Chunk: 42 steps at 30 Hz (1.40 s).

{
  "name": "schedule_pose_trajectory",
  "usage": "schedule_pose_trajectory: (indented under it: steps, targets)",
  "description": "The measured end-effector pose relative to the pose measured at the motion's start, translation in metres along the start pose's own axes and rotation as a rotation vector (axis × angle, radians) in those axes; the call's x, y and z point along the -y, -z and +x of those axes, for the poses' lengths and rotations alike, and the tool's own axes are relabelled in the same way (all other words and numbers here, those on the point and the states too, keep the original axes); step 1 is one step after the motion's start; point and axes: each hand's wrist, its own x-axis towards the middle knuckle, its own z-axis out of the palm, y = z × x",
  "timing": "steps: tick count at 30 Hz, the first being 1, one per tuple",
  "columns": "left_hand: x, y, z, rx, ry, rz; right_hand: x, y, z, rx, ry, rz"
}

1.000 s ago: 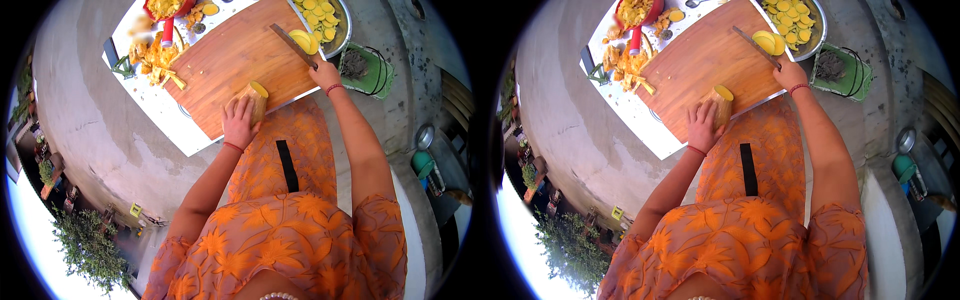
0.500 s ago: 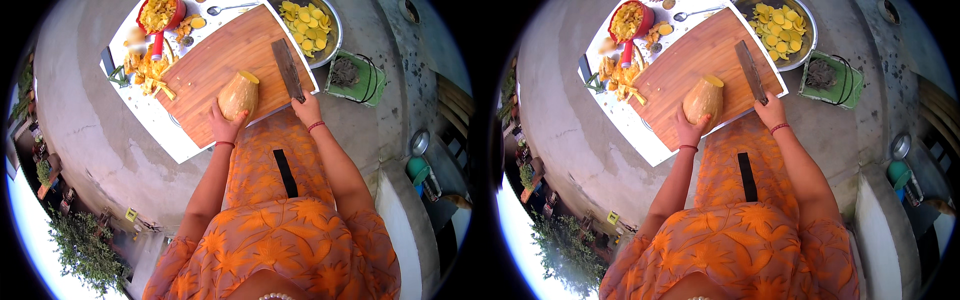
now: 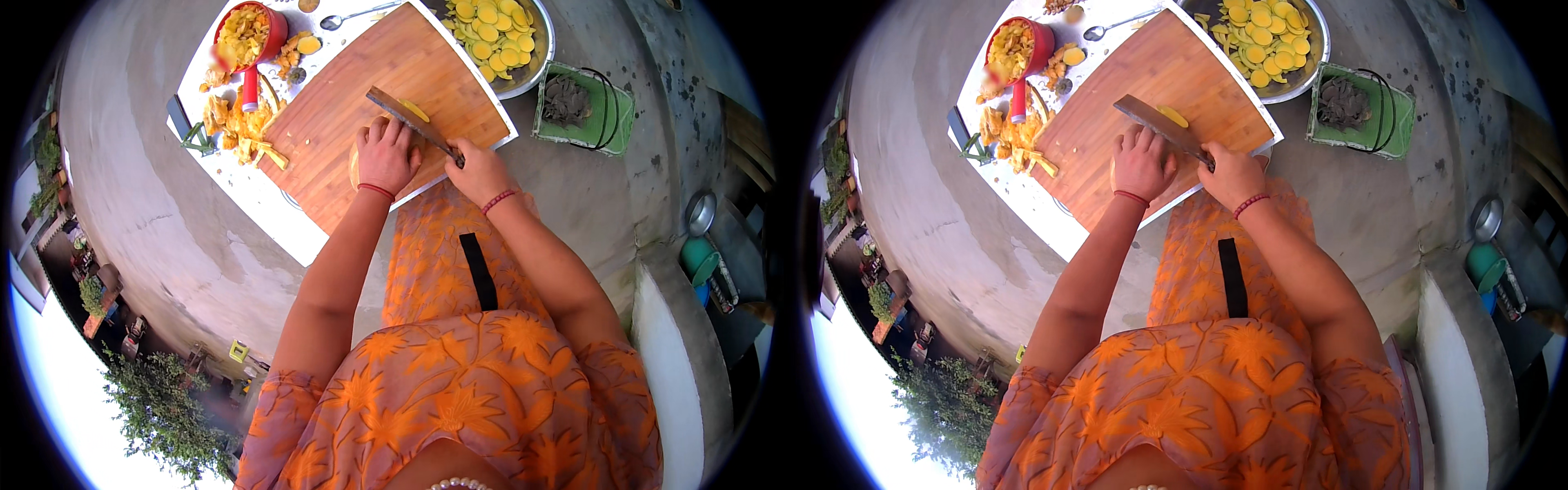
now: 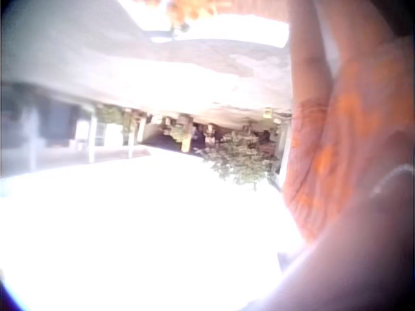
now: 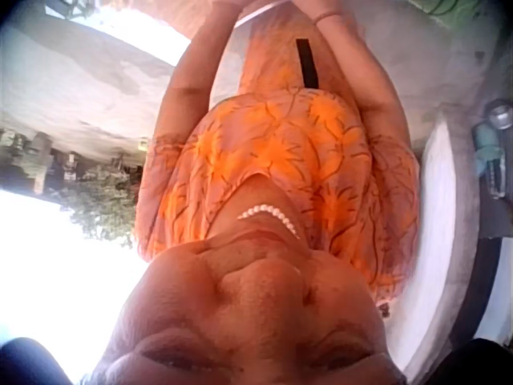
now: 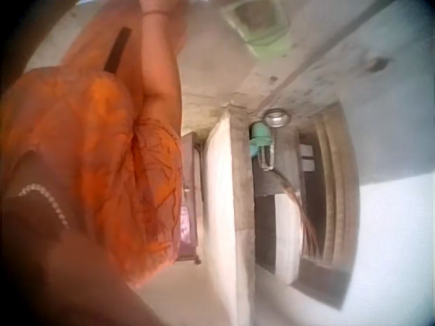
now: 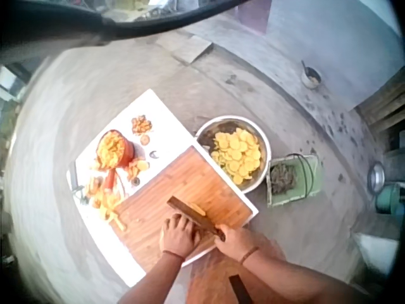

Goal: The person slices a pumpkin on a wooden board, then scoops out the seeds and inner flesh by hand.

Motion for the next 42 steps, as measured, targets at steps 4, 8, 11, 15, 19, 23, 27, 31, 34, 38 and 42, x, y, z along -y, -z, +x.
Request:
schedule_pose_trajectory:
  steps: [4, 8, 11, 15, 19, 23, 27, 31, 34, 38, 42]
  targets:
    - [-0.002, -0.004, 0.004, -0.018, -0.042, 0.030, 0.001, 0.004, 0.000, -0.005, 0.004, -0.028]
    - [0.000, -0.006, 0.002, -0.012, -0.023, 0.020, 0.020, 0.021, -0.005, 0.060, -0.041, -0.073]
    - [0.000, -0.006, 0.004, -0.020, -0.035, 0.026, 0.012, 0.014, -0.003, 0.073, -0.056, -0.063]
    - [0.003, -0.006, 0.005, -0.012, -0.048, 0.041, 0.011, 0.011, 0.005, 0.108, -0.103, -0.066]
    - [0.006, 0.000, 0.006, -0.026, -0.035, 0.046, 0.031, 0.027, 0.017, 0.222, -0.152, -0.193]
    - [0.008, -0.001, 0.011, -0.022, -0.031, -0.003, 0.024, -0.001, 0.047, 0.149, -0.089, -0.112]
    - [0.004, -0.006, 0.008, -0.012, 0.000, 0.012, 0.024, -0.005, 0.044, 0.161, -0.092, -0.141]
    - [0.002, -0.007, 0.000, -0.026, 0.038, 0.002, 0.020, 0.014, 0.026, 0.291, -0.182, -0.211]
    - [0.005, -0.006, 0.002, 0.004, 0.033, 0.004, 0.023, 0.001, 0.046, 0.258, -0.165, -0.205]
    - [0.001, -0.008, 0.009, -0.049, -0.002, -0.017, 0.007, -0.027, 0.074, 0.202, -0.135, -0.249]
    - [0.001, -0.008, 0.005, -0.029, 0.060, -0.005, 0.016, -0.027, 0.081, 0.216, -0.155, -0.303]
